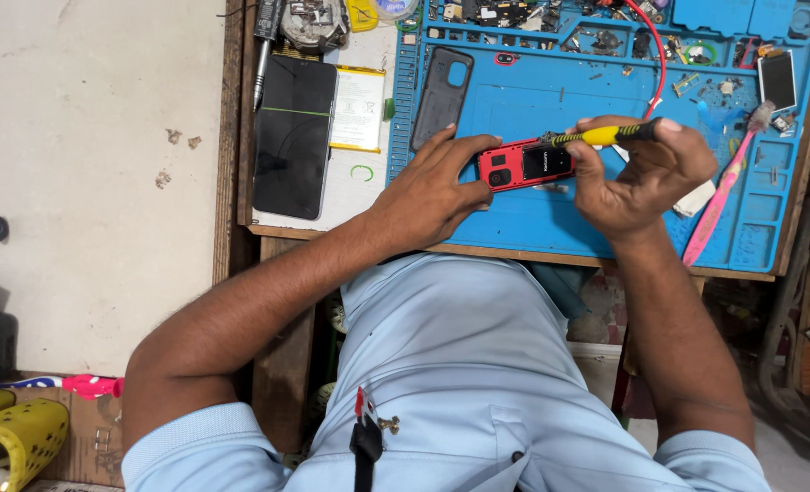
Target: The person uses a yellow soldering iron to work on the internal components of a red mobile phone placed on a blue work mat. They repeatedly apply the soldering iron to the phone's circuitry, then connect a red charging cable to test the device. The person also briefly handles a black phone case and a black smartphone during the process.
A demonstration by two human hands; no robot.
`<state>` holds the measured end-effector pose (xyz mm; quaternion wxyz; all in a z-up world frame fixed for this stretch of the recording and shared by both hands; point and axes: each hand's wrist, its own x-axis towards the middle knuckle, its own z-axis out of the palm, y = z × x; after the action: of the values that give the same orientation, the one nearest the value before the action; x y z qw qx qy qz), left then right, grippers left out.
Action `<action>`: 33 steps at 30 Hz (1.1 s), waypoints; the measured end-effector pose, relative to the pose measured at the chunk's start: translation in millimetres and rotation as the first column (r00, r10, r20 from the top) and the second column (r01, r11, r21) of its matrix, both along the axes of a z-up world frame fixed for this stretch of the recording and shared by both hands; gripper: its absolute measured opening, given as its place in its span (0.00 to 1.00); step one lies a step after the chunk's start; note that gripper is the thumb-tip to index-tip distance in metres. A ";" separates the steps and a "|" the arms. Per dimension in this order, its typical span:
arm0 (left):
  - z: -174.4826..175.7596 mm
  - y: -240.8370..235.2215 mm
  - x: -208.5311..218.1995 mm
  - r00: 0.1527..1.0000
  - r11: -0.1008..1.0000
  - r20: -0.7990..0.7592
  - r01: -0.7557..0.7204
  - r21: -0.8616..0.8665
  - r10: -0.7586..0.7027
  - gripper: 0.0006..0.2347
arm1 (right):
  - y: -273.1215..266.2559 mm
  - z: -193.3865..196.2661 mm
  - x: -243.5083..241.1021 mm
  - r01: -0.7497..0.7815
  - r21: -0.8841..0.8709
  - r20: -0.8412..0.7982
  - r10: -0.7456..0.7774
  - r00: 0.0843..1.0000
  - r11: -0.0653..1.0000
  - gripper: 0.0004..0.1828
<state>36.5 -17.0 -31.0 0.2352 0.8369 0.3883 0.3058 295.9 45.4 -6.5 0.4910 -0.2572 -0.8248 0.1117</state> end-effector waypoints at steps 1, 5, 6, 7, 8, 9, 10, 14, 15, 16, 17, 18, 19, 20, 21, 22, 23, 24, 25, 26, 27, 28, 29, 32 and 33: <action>-0.1 -0.1 0.2 1.000 1.000 -0.001 -0.001 -0.002 0.001 0.05 | -0.6 -0.7 -1.4 -0.003 0.018 0.004 0.003 1.000 1.000 0.38; 0.2 -1.2 -0.1 1.000 1.000 -0.008 -0.006 -0.004 0.006 0.05 | -2.4 -5.5 -2.3 -0.020 -0.045 -0.003 0.019 1.000 0.999 0.38; 0.1 -1.2 0.1 1.000 1.000 -0.007 -0.007 -0.001 0.007 0.05 | -2.6 -7.2 -1.7 -0.021 -0.039 0.000 0.021 1.000 0.999 0.38; 0.0 -1.1 0.2 1.000 1.000 -0.006 -0.009 0.002 0.009 0.05 | -2.4 -9.1 -0.9 -0.022 -0.032 0.002 0.022 1.000 0.999 0.38; -0.4 -1.0 0.4 1.000 1.000 -0.010 -0.008 0.003 0.008 0.05 | -2.6 -11.0 0.1 -0.021 -0.026 0.005 0.021 1.000 0.999 0.38; -0.8 -0.8 0.5 1.000 1.000 -0.014 -0.008 0.004 0.008 0.05 | -1.8 -13.1 0.6 -0.022 -0.012 0.008 0.022 1.000 1.000 0.39; -1.2 -0.5 0.7 1.000 1.000 -0.017 -0.006 0.006 0.007 0.05 | -0.5 -15.3 0.6 -0.022 0.002 0.011 0.022 1.000 1.000 0.39; -1.4 -0.4 0.1 1.000 1.000 -0.023 -0.009 0.015 0.009 0.05 | 1.2 -20.2 -1.7 -0.049 -0.040 0.015 0.050 0.999 0.998 0.38; -0.9 -0.5 0.1 1.000 1.000 -0.022 -0.010 0.013 0.010 0.05 | 1.8 -20.4 -3.3 -0.050 -0.030 0.011 0.050 0.999 0.998 0.38; -0.5 -0.9 0.3 1.000 1.000 -0.021 -0.009 0.009 0.009 0.05 | 1.3 -20.1 -4.7 -0.049 -0.022 0.007 0.049 0.999 0.999 0.37; -0.3 -1.0 0.2 1.000 1.000 -0.015 -0.005 0.011 0.005 0.05 | 1.2 -19.2 -6.2 -0.048 -0.014 0.004 0.048 0.999 0.999 0.37; -0.2 -0.8 0.1 1.000 1.000 -0.009 -0.001 0.014 0.001 0.05 | 1.3 -17.5 -7.5 -0.062 -0.017 0.013 0.063 0.998 0.998 0.37; -0.3 -0.4 0.0 1.000 1.000 -0.002 0.004 0.016 -0.004 0.05 | 1.5 -14.9 -8.9 -0.077 -0.019 0.022 0.077 0.997 0.997 0.37; -0.5 -0.3 -1.0 1.000 1.000 -0.004 0.002 0.014 -0.002 0.04 | 2.1 -11.9 -11.8 -0.092 -0.023 0.030 0.093 0.995 0.996 0.36; -1.0 0.3 -1.8 1.000 1.000 -0.006 -0.001 0.012 0.001 0.04 | 3.0 -8.2 -14.9 -0.107 -0.058 0.059 0.111 0.992 0.993 0.36; -1.9 0.9 -1.1 1.000 1.000 -0.005 0.001 0.007 -0.001 0.04 | 3.6 -3.2 -16.8 -0.117 -0.097 0.090 0.126 0.988 0.988 0.36; -3.0 1.8 -1.0 1.000 1.000 0.005 -0.006 0.008 0.006 0.04 | 5.2 1.6 -19.5 -0.125 -0.136 0.120 0.142 0.983 0.983 0.36; -4.4 1.8 0.2 1.000 1.000 0.017 -0.007 0.007 0.007 0.05 | 5.6 6.5 -21.8 -0.119 -0.132 0.138 0.137 0.981 0.984 0.35; -5.5 1.5 1.8 1.000 1.000 0.028 -0.009 0.006 0.009 0.05 | 8.5 11.3 -25.1 -0.114 -0.128 0.156 0.133 0.979 0.985 0.34; -5.7 1.1 2.4 1.000 1.000 0.031 -0.006 0.007 0.006 0.05 | 10.9 16.5 -29.3 -0.113 -0.122 0.172 0.133 0.976 0.986 0.33; -5.2 0.4 2.9 0.999 1.000 0.033 -0.003 0.008 0.003 0.05 | 10.6 22.1 -32.9 -0.067 -0.069 0.202 0.080 0.976 0.995 0.34; -3.5 0.7 1.4 0.999 1.000 0.032 -0.006 0.013 0.005 0.05 | 12.5 27.2 -37.8 -0.029 -0.011 0.226 0.030 0.974 1.000 0.35; -1.6 0.6 0.7 0.999 1.000 0.041 -0.008 0.026 0.007 0.05 | 12.4 31.8 -41.4 0.009 0.048 0.247 -0.020 0.969 0.999 0.36; 0.0 1.5 -3.1 0.995 0.999 0.095 -0.028 0.042 0.024 0.05 | 15.8 35.2 -41.6 -0.107 0.078 0.208 0.088 0.974 0.991 0.36; -1.5 3.1 -5.3 0.991 0.999 0.132 -0.040 0.035 0.035 0.07 | 16.6 31.3 -41.1 -0.099 0.020 0.196 0.093 0.976 0.995 0.34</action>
<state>31.2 -13.9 -32.5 0.2390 0.8118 0.3817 0.3718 254.8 61.9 24.8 0.4056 -0.2197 -0.8819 0.0975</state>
